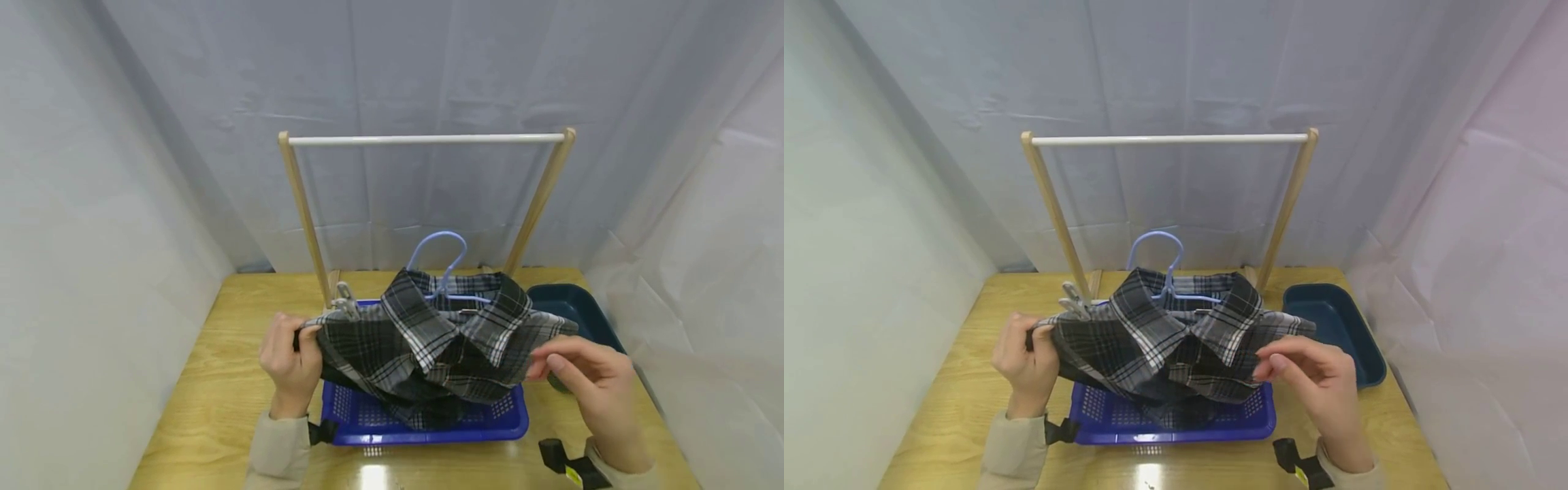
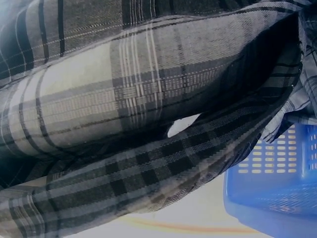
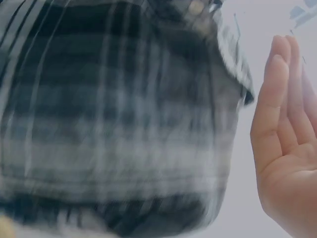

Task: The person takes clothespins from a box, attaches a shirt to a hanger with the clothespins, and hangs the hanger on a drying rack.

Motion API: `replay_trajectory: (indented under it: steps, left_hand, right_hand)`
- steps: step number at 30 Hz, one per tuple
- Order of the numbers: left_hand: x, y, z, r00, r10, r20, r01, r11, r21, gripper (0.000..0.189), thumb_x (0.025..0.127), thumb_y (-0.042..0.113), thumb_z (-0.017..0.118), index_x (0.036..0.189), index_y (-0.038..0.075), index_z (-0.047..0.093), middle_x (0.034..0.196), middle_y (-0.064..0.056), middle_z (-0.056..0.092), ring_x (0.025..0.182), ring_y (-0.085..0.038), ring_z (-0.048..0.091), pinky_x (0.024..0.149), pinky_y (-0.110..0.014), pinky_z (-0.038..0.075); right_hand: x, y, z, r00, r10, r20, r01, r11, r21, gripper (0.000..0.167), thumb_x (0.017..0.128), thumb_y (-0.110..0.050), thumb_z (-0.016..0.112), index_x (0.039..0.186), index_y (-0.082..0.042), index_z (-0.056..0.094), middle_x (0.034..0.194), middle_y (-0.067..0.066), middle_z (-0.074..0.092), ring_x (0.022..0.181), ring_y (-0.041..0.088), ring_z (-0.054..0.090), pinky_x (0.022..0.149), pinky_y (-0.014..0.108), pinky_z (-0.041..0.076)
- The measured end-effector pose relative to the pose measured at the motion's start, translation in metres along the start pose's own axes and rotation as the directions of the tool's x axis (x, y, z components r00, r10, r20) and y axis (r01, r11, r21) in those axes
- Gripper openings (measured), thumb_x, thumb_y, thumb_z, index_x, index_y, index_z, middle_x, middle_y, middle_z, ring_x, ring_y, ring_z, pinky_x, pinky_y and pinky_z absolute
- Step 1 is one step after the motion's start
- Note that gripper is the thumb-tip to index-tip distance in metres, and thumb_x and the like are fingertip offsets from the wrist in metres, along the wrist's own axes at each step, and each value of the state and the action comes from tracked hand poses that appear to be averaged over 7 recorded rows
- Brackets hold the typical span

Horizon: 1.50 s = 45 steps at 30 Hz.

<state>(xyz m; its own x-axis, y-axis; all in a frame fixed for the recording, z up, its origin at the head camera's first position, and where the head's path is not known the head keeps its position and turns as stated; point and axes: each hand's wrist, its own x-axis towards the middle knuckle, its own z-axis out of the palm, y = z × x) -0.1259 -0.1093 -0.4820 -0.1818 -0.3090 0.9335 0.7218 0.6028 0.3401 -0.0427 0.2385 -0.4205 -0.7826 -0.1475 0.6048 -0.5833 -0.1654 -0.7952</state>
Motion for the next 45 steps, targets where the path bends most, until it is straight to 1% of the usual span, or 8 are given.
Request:
replay_trajectory:
  steps: [10, 16, 18, 21, 23, 28, 36, 45]
  left_hand:
    - [-0.002, -0.001, -0.002, 1.000, -0.003, 0.011, 0.003, 1.000, 0.009, 0.051, 0.100, 0.031, 0.059, 0.065, -0.005, 0.052, 0.054, -0.014, 0.044, 0.043, -0.023, 0.035, 0.045, -0.031, 0.030]
    - [-0.002, -0.001, -0.002, 1.000, -0.003, 0.016, 0.003, 1.000, 0.015, 0.051, 0.100, 0.032, 0.059, 0.064, -0.005, 0.052, 0.054, -0.014, 0.044, 0.043, -0.023, 0.035, 0.045, -0.031, 0.030]
    - [-0.002, -0.001, -0.002, 1.000, -0.004, 0.014, 0.004, 1.000, 0.015, 0.051, 0.100, 0.031, 0.059, 0.064, -0.005, 0.052, 0.054, -0.014, 0.044, 0.043, -0.023, 0.035, 0.045, -0.031, 0.030]
    - [-0.002, -0.002, -0.002, 1.000, -0.005, 0.012, 0.005, 1.000, 0.016, 0.051, 0.100, 0.032, 0.059, 0.064, -0.005, 0.052, 0.054, -0.013, 0.044, 0.043, -0.023, 0.035, 0.045, -0.031, 0.030]
    - [-0.002, -0.002, -0.002, 1.000, -0.004, 0.011, 0.004, 1.000, 0.016, 0.051, 0.099, 0.032, 0.059, 0.064, -0.005, 0.052, 0.054, -0.013, 0.044, 0.043, -0.023, 0.035, 0.045, -0.031, 0.030]
    - [-0.002, -0.002, -0.002, 1.000, -0.002, 0.012, 0.002, 1.000, 0.020, 0.051, 0.100, 0.032, 0.059, 0.064, -0.004, 0.052, 0.054, -0.013, 0.043, 0.043, -0.023, 0.035, 0.045, -0.031, 0.029]
    - [-0.002, -0.002, -0.001, 1.000, -0.008, 0.012, 0.007, 1.000, 0.017, 0.052, 0.100, 0.032, 0.059, 0.065, -0.005, 0.053, 0.054, -0.013, 0.044, 0.043, -0.023, 0.036, 0.045, -0.031, 0.030]
    - [-0.002, 0.000, -0.002, 1.000, -0.008, 0.016, 0.008, 1.000, 0.015, 0.052, 0.100, 0.032, 0.059, 0.065, -0.005, 0.052, 0.054, -0.014, 0.045, 0.043, -0.023, 0.036, 0.045, -0.031, 0.030]
  right_hand:
    - [-0.032, 0.021, -0.051, 0.975, 0.040, -0.218, -0.016, 0.994, 0.108, 0.025, 0.093, 0.028, 0.036, 0.094, 0.025, 0.060, 0.078, 0.019, 0.070, 0.066, 0.022, 0.067, 0.063, 0.027, 0.057]
    - [-0.047, 0.031, -0.076, 0.911, 0.130, -0.392, -0.185, 0.977, -0.106, 0.015, 0.093, 0.023, 0.046, 0.094, 0.025, 0.061, 0.075, 0.015, 0.071, 0.065, 0.019, 0.067, 0.062, 0.023, 0.055]
    - [-0.050, 0.035, -0.083, 0.867, 0.171, -0.467, -0.325, 0.906, -0.272, 0.012, 0.094, 0.016, 0.054, 0.097, 0.022, 0.064, 0.077, 0.008, 0.072, 0.068, 0.014, 0.067, 0.064, 0.020, 0.053]
    - [-0.051, 0.045, -0.096, 0.808, 0.219, -0.546, -0.504, 0.736, -0.451, 0.014, 0.095, 0.004, 0.063, 0.102, 0.014, 0.068, 0.081, -0.001, 0.074, 0.074, 0.007, 0.068, 0.069, 0.015, 0.051]
    - [-0.052, 0.054, -0.107, 0.793, 0.227, -0.566, -0.559, 0.640, -0.527, 0.015, 0.095, -0.002, 0.066, 0.104, 0.009, 0.070, 0.083, -0.005, 0.074, 0.076, 0.003, 0.067, 0.069, 0.012, 0.050]
    - [-0.056, 0.079, -0.134, 0.791, 0.241, -0.563, -0.598, 0.502, -0.625, 0.016, 0.094, -0.011, 0.070, 0.103, 0.001, 0.074, 0.086, -0.019, 0.070, 0.077, -0.008, 0.061, 0.069, 0.007, 0.045]
    - [-0.063, 0.118, -0.159, 0.846, 0.322, -0.425, -0.528, 0.388, -0.756, 0.015, 0.094, -0.005, 0.067, 0.105, 0.004, 0.070, 0.098, 0.019, 0.070, 0.081, -0.011, 0.053, 0.068, 0.009, 0.041]
    - [-0.080, 0.149, -0.174, 0.773, 0.531, -0.348, -0.538, 0.258, -0.802, 0.026, 0.087, 0.001, 0.066, 0.110, 0.013, 0.062, 0.101, 0.031, 0.065, 0.091, 0.046, 0.061, 0.078, 0.055, 0.049]
